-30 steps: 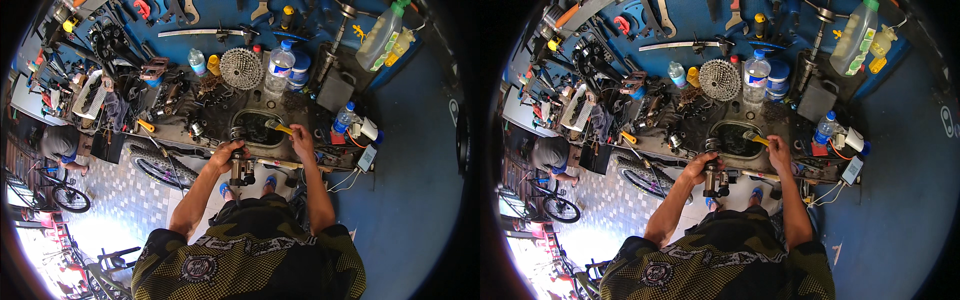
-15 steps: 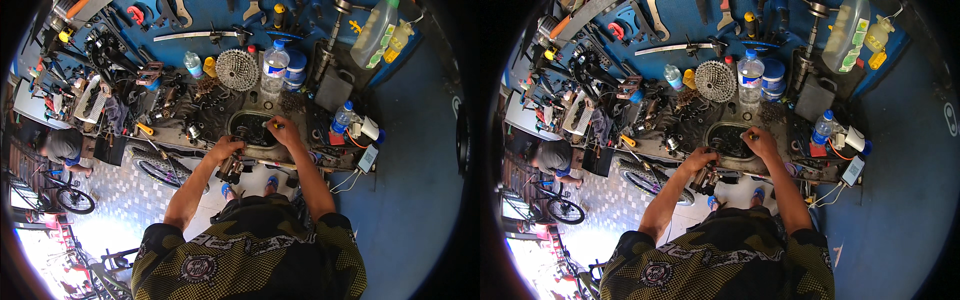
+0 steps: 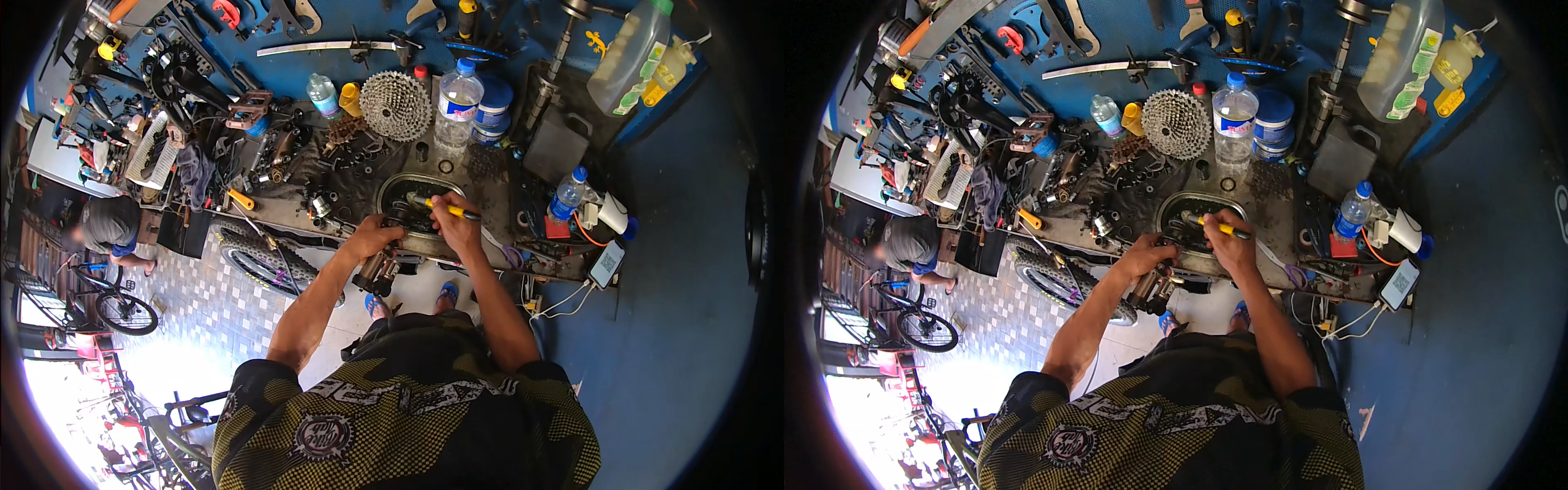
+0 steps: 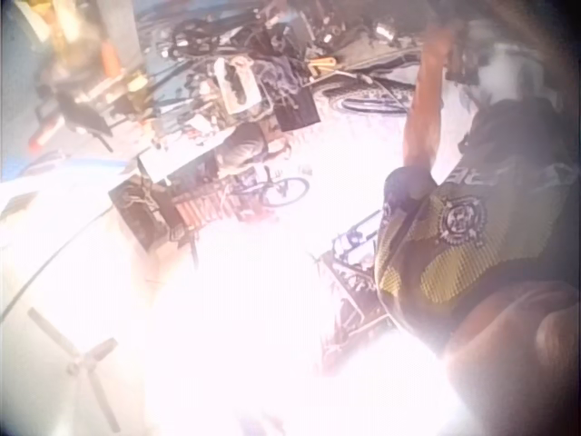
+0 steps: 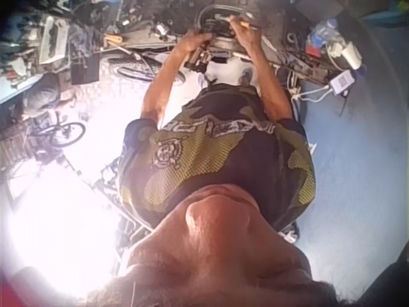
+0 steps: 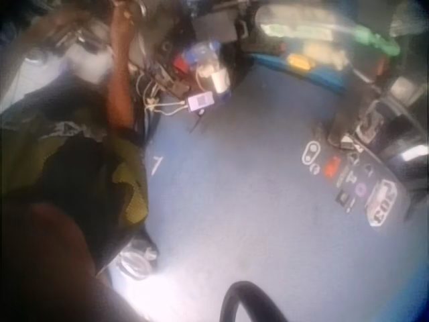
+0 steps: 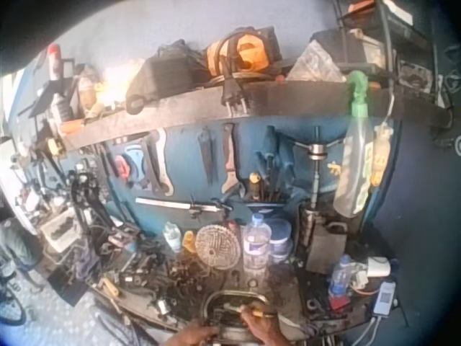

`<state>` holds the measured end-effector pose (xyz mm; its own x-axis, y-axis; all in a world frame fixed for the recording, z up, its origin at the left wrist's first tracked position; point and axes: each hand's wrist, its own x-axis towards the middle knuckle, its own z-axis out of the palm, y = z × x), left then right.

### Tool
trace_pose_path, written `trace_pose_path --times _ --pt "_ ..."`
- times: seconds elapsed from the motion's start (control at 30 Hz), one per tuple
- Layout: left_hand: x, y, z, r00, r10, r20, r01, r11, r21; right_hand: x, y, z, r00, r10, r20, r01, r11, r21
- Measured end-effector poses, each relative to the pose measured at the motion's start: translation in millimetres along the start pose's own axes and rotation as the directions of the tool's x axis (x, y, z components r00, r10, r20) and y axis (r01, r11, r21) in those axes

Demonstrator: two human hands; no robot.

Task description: The person wipes a bicycle hub with a cloth, then uses a small brush to scrub the hub over a metal sink. The person rotates the hub while scrubbing and continues cleaning the same component throughout the clip.

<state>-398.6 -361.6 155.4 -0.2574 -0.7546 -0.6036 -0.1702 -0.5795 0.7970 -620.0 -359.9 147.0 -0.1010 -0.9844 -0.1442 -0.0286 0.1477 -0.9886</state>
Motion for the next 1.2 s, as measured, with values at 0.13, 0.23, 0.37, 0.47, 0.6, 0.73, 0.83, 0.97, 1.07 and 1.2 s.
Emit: trace_pose_path --times 0.13,0.23,0.37,0.47,0.6,0.73,0.83,0.97,1.07,1.2 --pt "2.6 -5.2 -6.0 0.999 0.043 -0.007 -0.042 0.998 0.044 3.3 23.8 -11.9 0.998 0.026 -0.050 -0.031 0.993 -0.112" --pt "-3.1 -0.2 -2.5 0.996 0.084 -0.009 -0.082 0.986 0.142 -11.0 2.8 3.7 0.999 -0.053 -0.011 0.053 0.999 0.007" --pt "-3.6 0.3 -3.9 0.987 0.155 -0.044 -0.134 0.944 0.301 -5.9 30.6 -5.8 0.986 -0.158 -0.044 0.154 0.984 -0.093" --pt "-13.7 10.9 -0.9 0.985 0.150 -0.081 -0.094 0.875 0.476 -14.9 7.9 -2.9 0.992 -0.127 0.000 0.127 0.989 -0.079" --pt "-11.1 2.3 -2.7 0.948 0.289 -0.136 -0.110 0.696 0.710 -1.8 18.6 -3.7 0.952 -0.305 -0.026 0.293 0.931 -0.217" --pt "-15.9 3.0 -4.5 0.945 0.299 -0.133 -0.067 0.574 0.816 10.1 31.8 -36.5 0.971 -0.231 0.055 0.216 0.766 -0.605" --pt "-18.8 16.3 2.1 0.949 0.286 -0.133 -0.023 0.483 0.876 21.8 34.0 -43.8 0.994 -0.108 -0.022 0.080 0.846 -0.527" --pt "-12.8 11.5 -0.8 0.934 0.333 -0.129 -0.003 0.367 0.930 1.6 -19.6 0.9 0.997 0.046 0.060 -0.046 0.999 0.010" --pt "-17.0 24.9 3.7 0.921 0.378 -0.097 -0.034 0.324 0.946 7.1 9.2 1.1 1.000 -0.014 -0.010 0.012 0.990 -0.139" --pt "-18.9 23.9 -1.4 0.913 0.397 -0.090 -0.033 0.292 0.956 -0.8 -4.1 1.0 1.000 -0.008 0.011 0.009 0.998 -0.064"
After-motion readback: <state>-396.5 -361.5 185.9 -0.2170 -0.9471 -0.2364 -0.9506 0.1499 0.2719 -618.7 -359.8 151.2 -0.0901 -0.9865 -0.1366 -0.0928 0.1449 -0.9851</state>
